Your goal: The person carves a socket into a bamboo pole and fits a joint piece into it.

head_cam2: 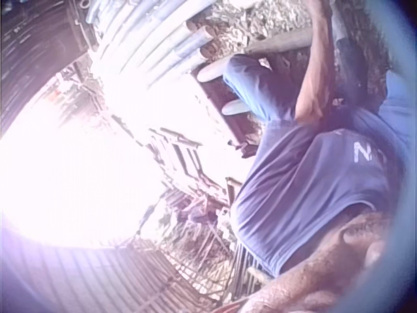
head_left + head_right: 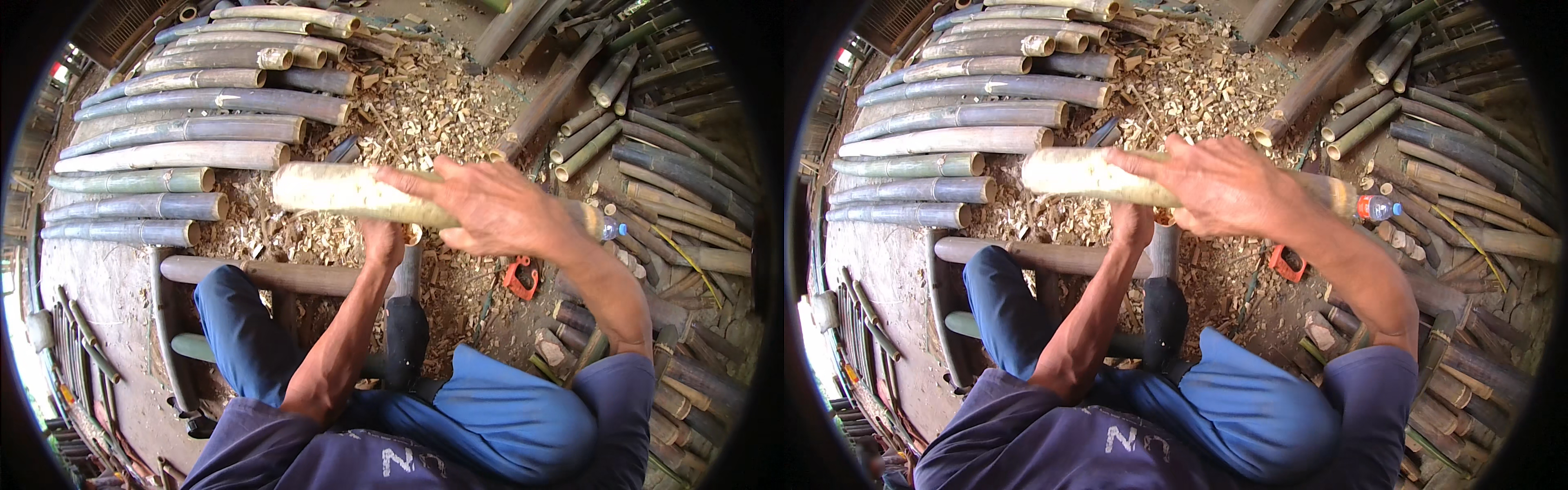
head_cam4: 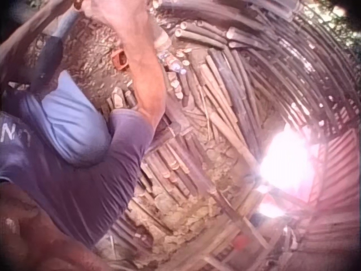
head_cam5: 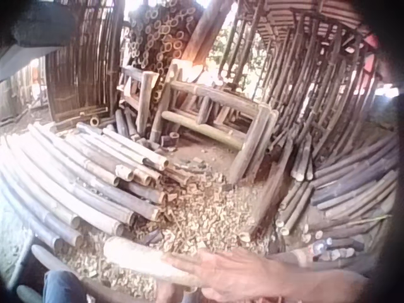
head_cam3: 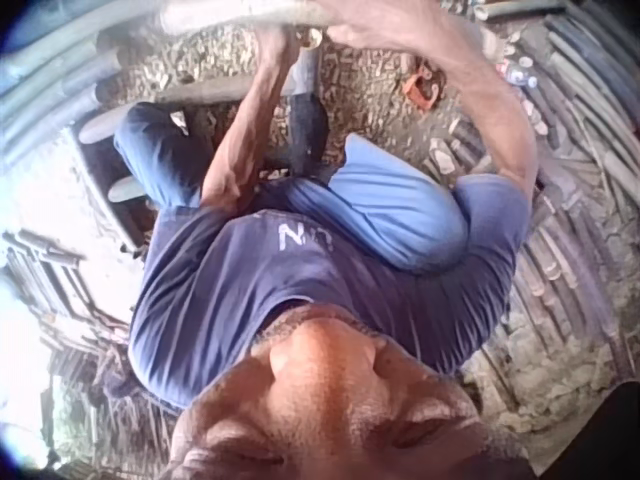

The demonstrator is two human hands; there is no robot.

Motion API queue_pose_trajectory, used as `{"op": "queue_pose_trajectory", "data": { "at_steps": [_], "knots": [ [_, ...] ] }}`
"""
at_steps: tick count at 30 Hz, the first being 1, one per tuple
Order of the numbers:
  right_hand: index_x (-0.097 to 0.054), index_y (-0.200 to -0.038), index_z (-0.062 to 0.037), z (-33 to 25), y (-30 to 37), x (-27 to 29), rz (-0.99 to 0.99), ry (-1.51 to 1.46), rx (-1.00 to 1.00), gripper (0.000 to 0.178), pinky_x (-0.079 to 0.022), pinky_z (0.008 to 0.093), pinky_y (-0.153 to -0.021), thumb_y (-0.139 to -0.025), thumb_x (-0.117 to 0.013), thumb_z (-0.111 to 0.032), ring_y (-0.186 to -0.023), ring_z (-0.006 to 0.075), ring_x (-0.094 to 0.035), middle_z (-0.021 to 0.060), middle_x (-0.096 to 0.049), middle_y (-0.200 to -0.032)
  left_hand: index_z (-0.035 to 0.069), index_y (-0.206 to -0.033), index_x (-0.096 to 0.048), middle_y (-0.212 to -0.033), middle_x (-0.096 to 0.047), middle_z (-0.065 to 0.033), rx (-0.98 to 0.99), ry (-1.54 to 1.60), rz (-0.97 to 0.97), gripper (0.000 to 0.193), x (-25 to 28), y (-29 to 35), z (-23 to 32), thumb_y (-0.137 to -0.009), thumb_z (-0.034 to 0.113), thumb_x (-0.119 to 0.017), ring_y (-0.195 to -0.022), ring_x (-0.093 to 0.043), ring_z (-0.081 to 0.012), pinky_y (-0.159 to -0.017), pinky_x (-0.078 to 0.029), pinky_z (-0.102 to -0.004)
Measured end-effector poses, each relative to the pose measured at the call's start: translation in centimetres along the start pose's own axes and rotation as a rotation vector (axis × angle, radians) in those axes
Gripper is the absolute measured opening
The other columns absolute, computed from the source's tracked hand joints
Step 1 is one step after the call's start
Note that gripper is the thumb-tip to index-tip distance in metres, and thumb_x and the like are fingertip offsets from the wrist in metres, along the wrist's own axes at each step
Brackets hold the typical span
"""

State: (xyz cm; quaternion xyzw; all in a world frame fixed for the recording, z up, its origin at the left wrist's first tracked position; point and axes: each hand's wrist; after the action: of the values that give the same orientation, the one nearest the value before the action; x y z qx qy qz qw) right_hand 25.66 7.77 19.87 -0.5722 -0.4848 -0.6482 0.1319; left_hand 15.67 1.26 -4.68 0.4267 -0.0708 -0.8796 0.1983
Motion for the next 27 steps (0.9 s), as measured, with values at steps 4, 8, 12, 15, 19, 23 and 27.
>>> {"op": "queue_pose_trajectory", "data": {
  "at_steps": [4,8,12,15,19,23,27],
  "knots": [
    [-0.020,-0.163,-0.0445,-0.3,1.4,0.9,0.282,-0.221,0.056,0.107,-0.060,0.0428,-0.072,-0.079,-0.081,-0.016,-0.077,0.0272,-0.063,0.0090,-0.056,-0.097,0.003,-0.130,-0.055,-0.116,-0.063,-0.0072,-0.089,-0.128,0.002,0.033,-1.7,0.6,1.2,-0.106,0.027,-0.059,-0.105,-0.061,-0.0174,-0.091,-0.053,-0.0358],
    [-0.022,-0.163,-0.0425,0.4,0.9,-2.3,0.117,-0.152,-0.002,0.101,-0.058,0.0500,-0.073,-0.081,-0.075,-0.017,-0.081,0.0366,-0.067,0.0161,-0.058,-0.098,0.000,-0.133,-0.053,-0.119,-0.064,-0.0096,-0.079,-0.142,0.147,0.040,-2.2,0.7,0.2,-0.105,0.028,-0.061,-0.108,-0.062,-0.0179,-0.094,-0.053,-0.0360],
    [-0.021,-0.163,-0.0418,0.3,0.3,-1.8,0.037,-0.219,-0.015,0.103,-0.059,0.0481,-0.080,-0.080,-0.077,-0.017,-0.086,0.0369,-0.068,0.0165,-0.060,-0.100,0.002,-0.135,-0.053,-0.114,-0.064,-0.0119,-0.153,-0.167,0.192,0.045,0.9,0.8,1.6,-0.102,0.029,-0.065,-0.103,-0.063,-0.0182,-0.094,-0.055,-0.0369],
    [-0.015,-0.164,-0.0425,1.1,0.8,-3.2,0.147,-0.348,-0.054,0.110,-0.060,0.0444,-0.096,-0.078,-0.077,-0.010,-0.104,0.0366,-0.069,0.0180,-0.062,-0.125,0.000,-0.112,-0.066,-0.092,-0.067,-0.0085,-0.114,-0.236,-0.047,0.024,2.2,2.5,3.4,-0.098,0.020,-0.069,-0.077,-0.060,-0.0104,-0.072,-0.056,-0.0308],
    [-0.018,-0.164,-0.0349,1.7,1.2,-3.3,0.242,-0.453,-0.038,0.109,-0.048,0.0450,-0.114,-0.077,-0.076,-0.006,-0.126,0.0369,-0.061,0.0155,-0.053,-0.150,-0.001,-0.095,-0.074,-0.074,-0.060,-0.0002,-0.030,-0.445,-0.227,0.014,1.0,2.8,3.9,-0.096,0.009,-0.064,-0.068,-0.051,-0.0085,-0.060,-0.041,-0.0261],
    [-0.020,-0.165,-0.0337,1.9,1.0,-3.7,0.264,-0.433,-0.026,0.108,-0.048,0.0462,-0.109,-0.077,-0.077,-0.006,-0.122,0.0373,-0.061,0.0148,-0.055,-0.143,-0.001,-0.095,-0.074,-0.073,-0.059,-0.0005,-0.053,-0.464,-0.179,0.019,0.8,2.7,3.5,-0.099,0.014,-0.063,-0.069,-0.052,-0.0101,-0.064,-0.042,-0.0272],
    [-0.018,-0.164,-0.0396,2.3,1.0,-5.2,0.339,-0.401,0.030,0.111,-0.059,0.0480,-0.082,-0.076,-0.080,-0.012,-0.087,0.0363,-0.068,0.0166,-0.063,-0.103,-0.001,-0.095,-0.073,-0.074,-0.059,-0.0004,-0.047,-0.488,0.032,0.023,0.4,3.4,1.5,-0.101,0.018,-0.063,-0.072,-0.052,-0.0107,-0.066,-0.043,-0.0286]
  ]
}}
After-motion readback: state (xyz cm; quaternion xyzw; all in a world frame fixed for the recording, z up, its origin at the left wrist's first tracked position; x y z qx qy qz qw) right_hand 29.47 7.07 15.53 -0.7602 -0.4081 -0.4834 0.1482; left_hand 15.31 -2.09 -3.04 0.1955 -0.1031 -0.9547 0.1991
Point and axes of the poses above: each hand's wrist, its own y-axis away from the middle knuckle, its own x-axis out of the back of the hand, z = x × y
